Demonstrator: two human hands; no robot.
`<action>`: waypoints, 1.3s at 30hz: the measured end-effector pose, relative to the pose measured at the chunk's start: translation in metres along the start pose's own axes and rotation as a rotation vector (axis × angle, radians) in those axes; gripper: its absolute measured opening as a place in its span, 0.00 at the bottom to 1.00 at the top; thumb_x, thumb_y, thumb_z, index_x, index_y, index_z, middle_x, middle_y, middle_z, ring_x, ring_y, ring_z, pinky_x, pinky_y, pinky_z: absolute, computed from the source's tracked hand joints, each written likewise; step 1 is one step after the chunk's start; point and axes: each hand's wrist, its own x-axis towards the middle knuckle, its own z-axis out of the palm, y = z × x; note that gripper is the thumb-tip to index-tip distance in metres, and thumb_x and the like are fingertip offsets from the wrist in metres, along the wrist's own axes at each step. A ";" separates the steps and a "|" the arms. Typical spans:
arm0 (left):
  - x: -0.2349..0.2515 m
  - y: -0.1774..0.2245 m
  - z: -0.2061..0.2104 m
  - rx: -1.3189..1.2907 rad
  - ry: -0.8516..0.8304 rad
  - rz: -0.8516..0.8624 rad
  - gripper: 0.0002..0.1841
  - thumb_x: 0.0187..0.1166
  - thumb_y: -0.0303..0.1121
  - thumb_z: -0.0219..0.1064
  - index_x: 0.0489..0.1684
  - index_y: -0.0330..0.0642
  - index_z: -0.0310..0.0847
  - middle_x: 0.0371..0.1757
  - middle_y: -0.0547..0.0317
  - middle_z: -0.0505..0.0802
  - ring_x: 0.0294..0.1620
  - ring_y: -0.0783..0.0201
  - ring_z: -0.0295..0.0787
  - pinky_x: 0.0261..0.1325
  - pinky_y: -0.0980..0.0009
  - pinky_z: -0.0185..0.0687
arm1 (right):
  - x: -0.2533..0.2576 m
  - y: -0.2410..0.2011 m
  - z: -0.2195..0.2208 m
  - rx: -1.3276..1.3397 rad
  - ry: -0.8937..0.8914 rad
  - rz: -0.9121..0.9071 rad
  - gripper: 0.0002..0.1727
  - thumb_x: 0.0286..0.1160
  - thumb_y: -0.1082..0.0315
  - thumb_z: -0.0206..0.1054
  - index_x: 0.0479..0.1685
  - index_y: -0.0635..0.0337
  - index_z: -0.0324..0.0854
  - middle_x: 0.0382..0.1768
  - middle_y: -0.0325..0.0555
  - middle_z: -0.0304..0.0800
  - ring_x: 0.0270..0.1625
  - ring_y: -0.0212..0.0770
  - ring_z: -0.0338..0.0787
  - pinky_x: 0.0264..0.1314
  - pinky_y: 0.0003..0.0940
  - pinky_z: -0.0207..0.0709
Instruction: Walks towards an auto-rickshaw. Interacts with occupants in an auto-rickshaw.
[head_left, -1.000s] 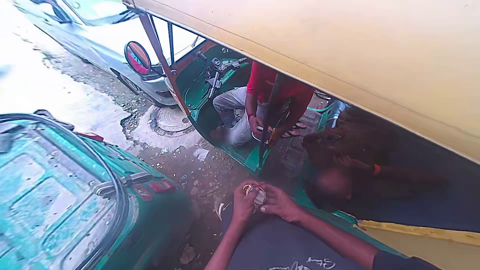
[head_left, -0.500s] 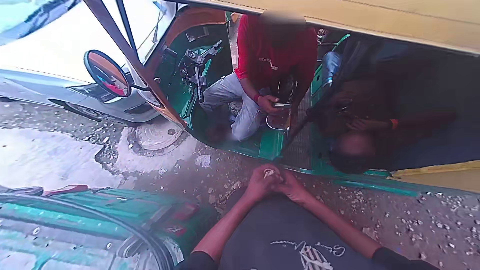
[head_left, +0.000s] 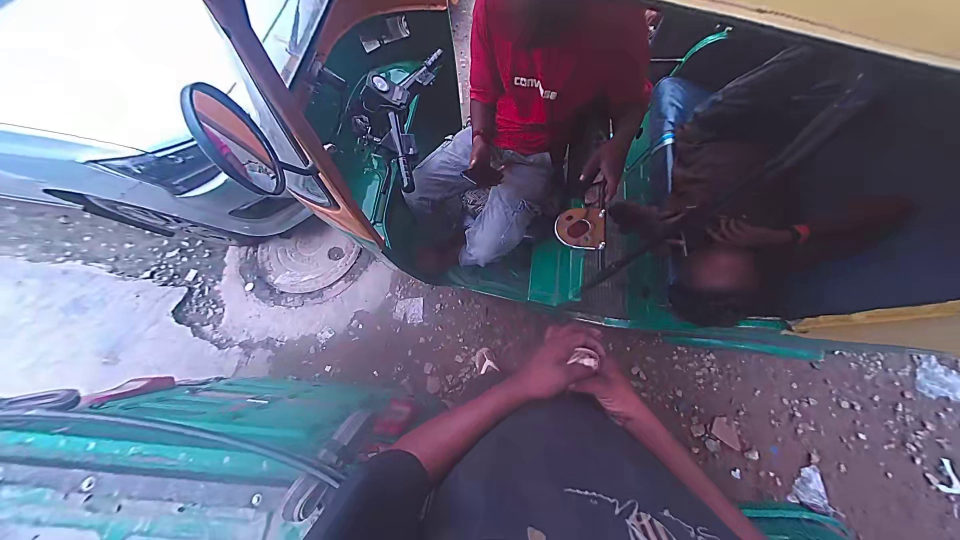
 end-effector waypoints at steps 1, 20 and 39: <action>0.000 0.000 0.001 0.003 -0.024 0.018 0.16 0.77 0.37 0.67 0.58 0.42 0.88 0.77 0.52 0.83 0.85 0.56 0.68 0.88 0.44 0.50 | 0.001 -0.003 -0.002 -0.020 0.025 0.001 0.33 0.42 0.79 0.87 0.57 0.62 0.82 0.44 0.43 0.95 0.41 0.36 0.94 0.40 0.33 0.92; -0.079 -0.124 -0.200 -0.983 1.456 -0.276 0.49 0.81 0.76 0.23 0.91 0.50 0.57 0.92 0.49 0.64 0.87 0.47 0.68 0.78 0.42 0.71 | 0.005 -0.019 -0.065 0.090 -0.191 -0.020 0.24 0.52 0.75 0.86 0.52 0.61 0.87 0.41 0.51 0.95 0.31 0.36 0.91 0.27 0.28 0.85; -0.071 -0.121 -0.184 -1.056 1.397 -0.343 0.46 0.87 0.71 0.27 0.89 0.43 0.58 0.88 0.43 0.69 0.81 0.46 0.75 0.74 0.48 0.77 | 0.008 -0.008 -0.047 0.104 -0.165 -0.047 0.23 0.52 0.73 0.87 0.51 0.60 0.87 0.42 0.50 0.94 0.33 0.35 0.91 0.30 0.29 0.86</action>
